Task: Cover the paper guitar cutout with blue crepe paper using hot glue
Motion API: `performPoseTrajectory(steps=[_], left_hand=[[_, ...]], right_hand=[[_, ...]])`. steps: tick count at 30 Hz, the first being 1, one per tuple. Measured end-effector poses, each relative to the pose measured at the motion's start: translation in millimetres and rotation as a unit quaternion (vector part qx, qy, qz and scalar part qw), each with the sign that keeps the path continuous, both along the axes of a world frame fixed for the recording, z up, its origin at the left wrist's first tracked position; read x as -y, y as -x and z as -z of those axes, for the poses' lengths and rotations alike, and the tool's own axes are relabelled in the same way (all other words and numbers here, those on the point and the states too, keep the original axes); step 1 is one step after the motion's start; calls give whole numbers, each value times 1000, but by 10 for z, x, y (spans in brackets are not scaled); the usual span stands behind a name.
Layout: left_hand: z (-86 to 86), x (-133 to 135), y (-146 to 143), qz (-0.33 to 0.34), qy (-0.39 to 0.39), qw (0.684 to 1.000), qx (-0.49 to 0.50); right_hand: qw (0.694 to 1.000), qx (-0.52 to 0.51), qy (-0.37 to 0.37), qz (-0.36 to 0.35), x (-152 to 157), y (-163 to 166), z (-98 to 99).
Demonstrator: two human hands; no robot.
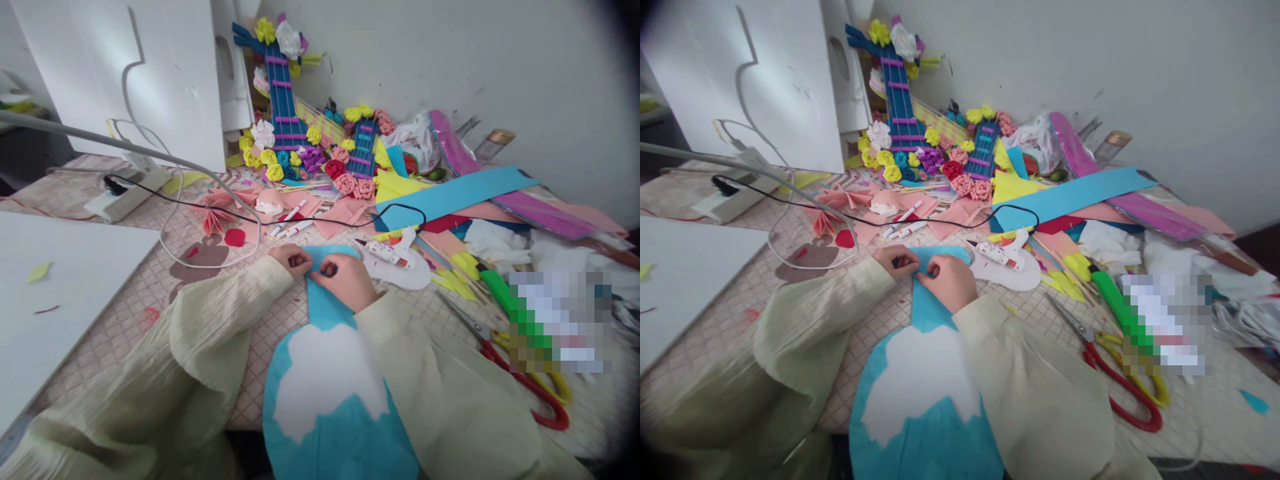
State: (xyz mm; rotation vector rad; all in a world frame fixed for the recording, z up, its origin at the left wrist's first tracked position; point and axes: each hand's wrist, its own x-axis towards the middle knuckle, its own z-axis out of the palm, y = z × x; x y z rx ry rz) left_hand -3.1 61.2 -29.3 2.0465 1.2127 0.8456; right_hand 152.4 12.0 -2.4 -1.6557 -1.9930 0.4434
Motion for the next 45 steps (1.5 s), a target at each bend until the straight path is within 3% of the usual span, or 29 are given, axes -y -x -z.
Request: performPoseTrajectory(steps=[32, 42, 45], left_hand=[[-14, 6, 16, 17, -21, 999, -28], [50, -25, 40, 24, -23, 999, -33], [38, -19, 36, 17, -23, 999, -30]], right_hand=[[1000, -3, 6, 11, -9, 16, 0], [1000, -17, 2, 13, -18, 23, 25], [999, -33, 4, 4, -10, -5, -46]])
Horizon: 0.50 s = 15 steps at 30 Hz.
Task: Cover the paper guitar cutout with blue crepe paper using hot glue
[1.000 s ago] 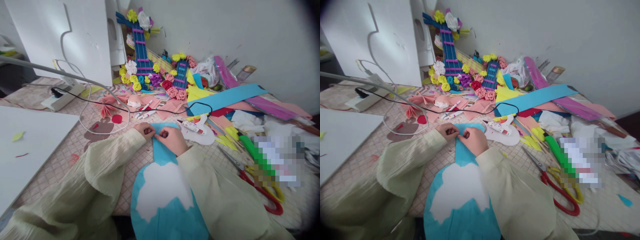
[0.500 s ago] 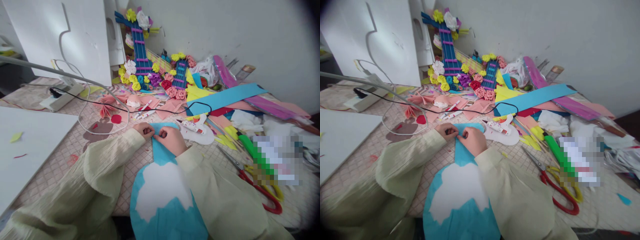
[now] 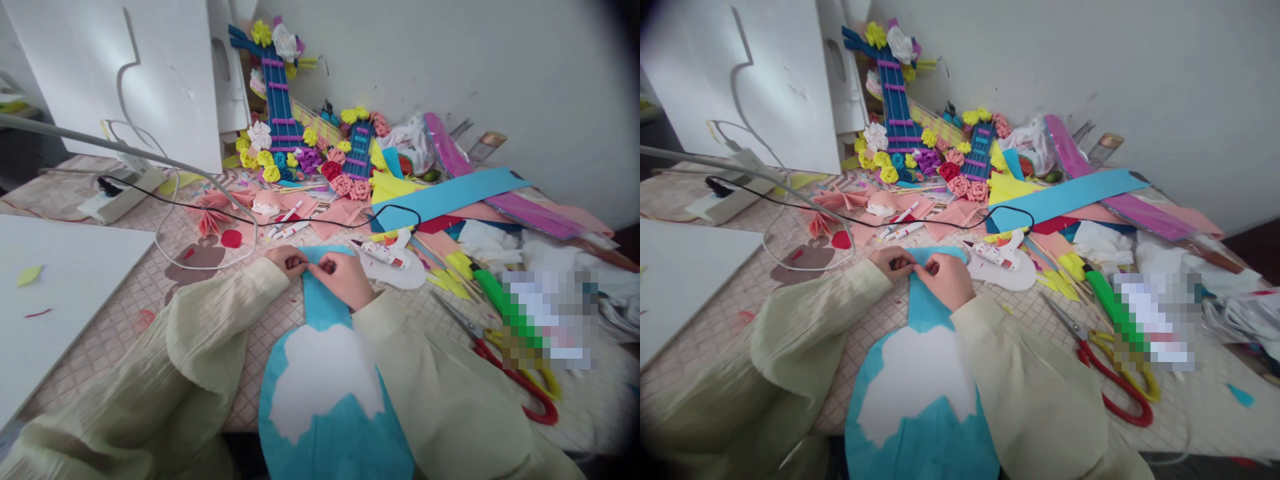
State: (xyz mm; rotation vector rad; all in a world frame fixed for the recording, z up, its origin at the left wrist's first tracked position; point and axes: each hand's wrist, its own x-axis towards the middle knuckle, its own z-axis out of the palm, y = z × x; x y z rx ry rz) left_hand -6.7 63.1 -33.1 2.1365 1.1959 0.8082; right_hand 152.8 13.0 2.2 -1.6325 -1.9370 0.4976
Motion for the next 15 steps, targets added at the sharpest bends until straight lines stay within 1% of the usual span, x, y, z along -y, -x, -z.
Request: performPoseTrajectory(steps=[2, 5, 7, 9, 11, 12, 14, 15], left_hand=[[-5, 6, 0, -1, 0, 1000, 7], [16, 2, 10, 0, 2, 1000, 23], [45, -13, 19, -5, 10, 999, 35], [72, -31, 25, -12, 15, 999, 43], [89, -42, 26, -14, 18, 999, 49], [92, -43, 26, -14, 17, 998, 54], [94, -40, 28, -16, 10, 998, 63], [94, -36, 29, -16, 6, 998, 66]], right_hand=[[1000, -15, -10, -9, 49, -66, -140], [999, -32, -41, -5, 224, -299, -456], [997, -18, -56, 39, 393, -574, -656], [990, 33, -44, 126, 572, -948, -776], [974, 92, -17, 205, 726, -1385, -790], [964, 130, -2, 230, 787, -1605, -761], [945, 215, 37, 243, 867, -1996, -650], [939, 232, 46, 250, 886, -2149, -579]])
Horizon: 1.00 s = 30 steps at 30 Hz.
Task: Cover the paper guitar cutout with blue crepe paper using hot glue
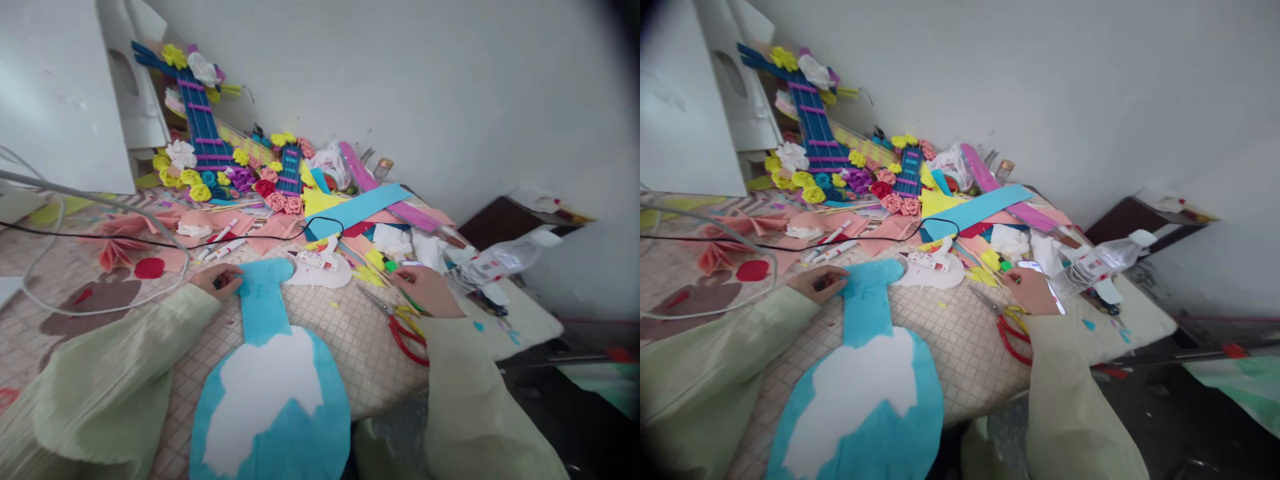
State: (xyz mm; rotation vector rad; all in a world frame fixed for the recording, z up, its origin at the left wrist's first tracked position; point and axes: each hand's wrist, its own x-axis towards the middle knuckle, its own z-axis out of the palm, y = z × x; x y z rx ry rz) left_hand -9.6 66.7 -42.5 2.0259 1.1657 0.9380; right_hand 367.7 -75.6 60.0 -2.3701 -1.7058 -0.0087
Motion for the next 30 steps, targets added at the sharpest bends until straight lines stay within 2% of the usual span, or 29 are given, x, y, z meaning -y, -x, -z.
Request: performPoseTrajectory(steps=[3, 6, 8, 11, 16, 17, 19, 22, 26, 30], left_hand=[[-3, 14, 5, 2, -7, 1000, -1], [-2, 25, 9, 4, -12, 1000, 0], [2, 30, 7, 3, -20, 1000, 1], [1, 34, 4, -9, -40, 999, 3], [-27, 16, 21, -42, -89, 995, -14], [-29, 7, 28, -47, -96, 994, -22], [-24, -16, 41, -54, -108, 992, -41], [-4, -46, 51, -50, -117, 990, -69], [3, -56, 55, -36, -118, 987, -102], [-8, -43, 60, -28, -116, 985, -122]], right_hand=[[1000, 20, 11, 10, -12, -250, 231], [999, 32, 14, 8, -74, -267, 411], [999, 38, 12, 4, -100, -241, 457], [999, 49, 0, -8, -67, -234, 378], [996, 68, -46, -37, 111, -175, 37], [994, 61, -63, -59, 130, -114, -7], [984, 19, -100, -147, 124, 79, -33], [951, -80, -105, -280, 19, 496, 72], [923, -152, -101, -338, -225, 1012, 302], [915, -148, -106, -361, -439, 1257, 427]])
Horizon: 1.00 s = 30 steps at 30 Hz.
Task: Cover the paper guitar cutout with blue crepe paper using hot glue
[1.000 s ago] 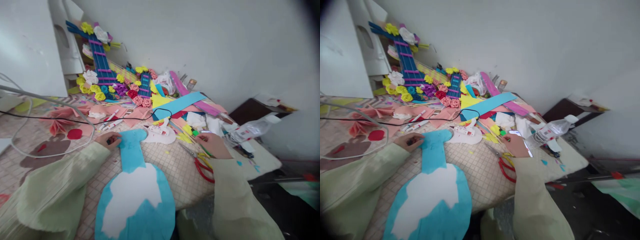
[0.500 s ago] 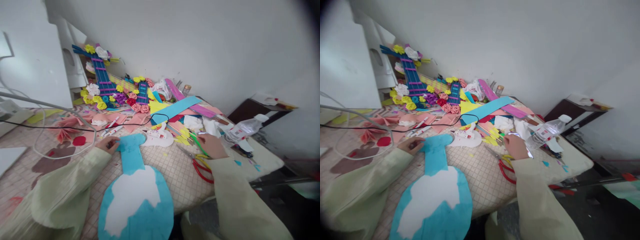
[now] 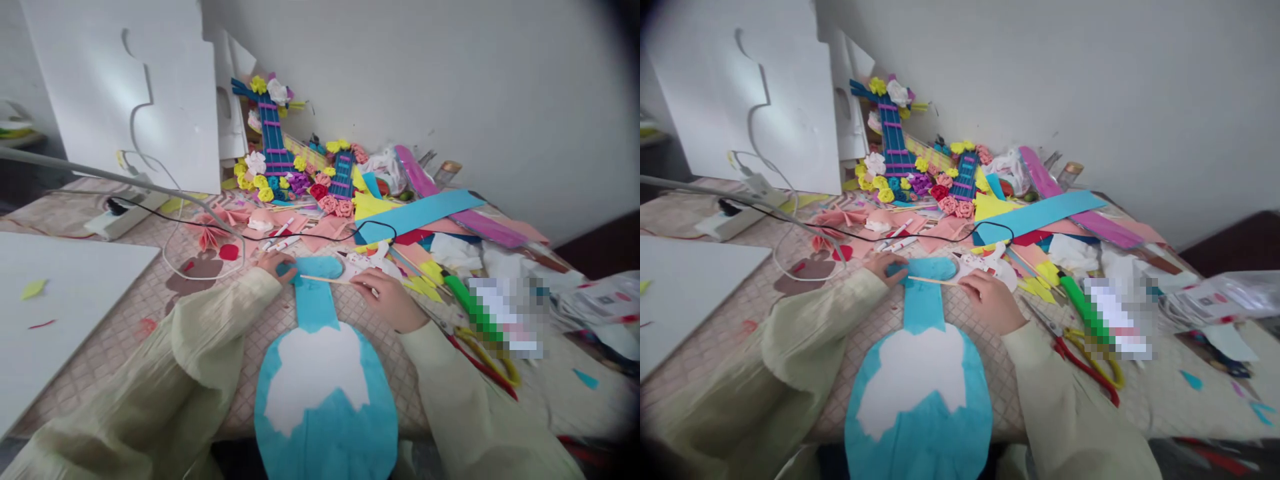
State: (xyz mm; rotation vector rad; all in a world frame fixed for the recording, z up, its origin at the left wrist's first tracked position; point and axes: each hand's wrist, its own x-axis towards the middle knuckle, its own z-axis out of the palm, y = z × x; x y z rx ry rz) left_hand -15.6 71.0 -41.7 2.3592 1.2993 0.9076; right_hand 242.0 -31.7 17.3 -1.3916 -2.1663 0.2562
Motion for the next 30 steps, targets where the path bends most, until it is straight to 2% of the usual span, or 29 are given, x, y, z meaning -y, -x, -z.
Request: performPoseTrajectory(steps=[11, 15, 23, 30], left_hand=[[20, 54, -57, -53, 31, 998, 4], [0, 51, -63, -44, 31, 999, -2], [3, 13, -82, -41, 25, 999, -15], [21, 47, -81, -55, 38, 998, -11]], right_hand=[[1000, -4, -4, -17, -149, 38, 180], [1000, -9, -6, -17, -171, 27, 225], [998, 38, -49, -25, -131, 28, 230], [998, 25, -57, -13, -102, 45, 234]])
